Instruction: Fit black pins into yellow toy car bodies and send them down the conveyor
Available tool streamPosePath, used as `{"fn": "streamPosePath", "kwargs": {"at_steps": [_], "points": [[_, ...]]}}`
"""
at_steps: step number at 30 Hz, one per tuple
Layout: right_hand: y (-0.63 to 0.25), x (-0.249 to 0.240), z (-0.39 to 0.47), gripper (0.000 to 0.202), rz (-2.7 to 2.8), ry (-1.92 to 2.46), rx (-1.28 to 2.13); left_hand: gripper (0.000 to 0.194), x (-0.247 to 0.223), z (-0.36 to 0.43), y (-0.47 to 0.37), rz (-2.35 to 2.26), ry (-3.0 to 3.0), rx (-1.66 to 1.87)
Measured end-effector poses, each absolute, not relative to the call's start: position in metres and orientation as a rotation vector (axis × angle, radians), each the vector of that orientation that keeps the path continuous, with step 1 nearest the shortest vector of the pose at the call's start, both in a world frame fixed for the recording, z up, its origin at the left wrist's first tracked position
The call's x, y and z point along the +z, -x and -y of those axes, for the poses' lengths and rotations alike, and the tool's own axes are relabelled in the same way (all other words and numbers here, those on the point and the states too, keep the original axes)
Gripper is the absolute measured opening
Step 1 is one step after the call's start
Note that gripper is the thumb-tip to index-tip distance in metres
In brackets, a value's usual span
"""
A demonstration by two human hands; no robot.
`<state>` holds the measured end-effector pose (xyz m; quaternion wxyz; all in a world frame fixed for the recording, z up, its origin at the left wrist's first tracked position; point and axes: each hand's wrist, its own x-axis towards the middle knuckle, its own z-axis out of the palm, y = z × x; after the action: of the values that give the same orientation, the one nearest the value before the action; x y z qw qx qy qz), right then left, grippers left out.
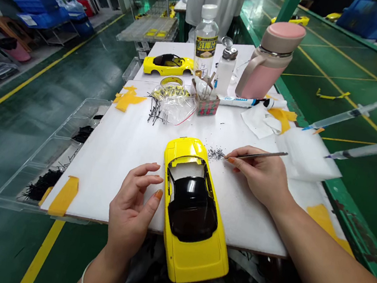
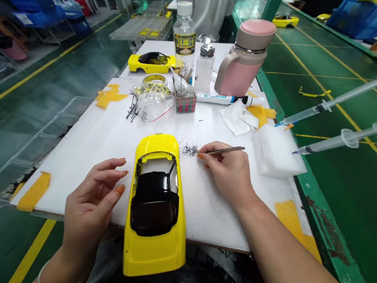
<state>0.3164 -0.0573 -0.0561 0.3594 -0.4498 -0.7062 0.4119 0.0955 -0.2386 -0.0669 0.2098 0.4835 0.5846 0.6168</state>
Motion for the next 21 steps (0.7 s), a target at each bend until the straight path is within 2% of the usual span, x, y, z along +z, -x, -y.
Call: {"fn": "streamPosePath", "kwargs": {"at_steps": [21], "points": [[-0.3163, -0.0533, 0.0597, 0.013, 1.833, 1.136, 1.074, 0.021, -0.0674, 0.2395, -0.0963, -1.641, -1.358, 1.719]]}}
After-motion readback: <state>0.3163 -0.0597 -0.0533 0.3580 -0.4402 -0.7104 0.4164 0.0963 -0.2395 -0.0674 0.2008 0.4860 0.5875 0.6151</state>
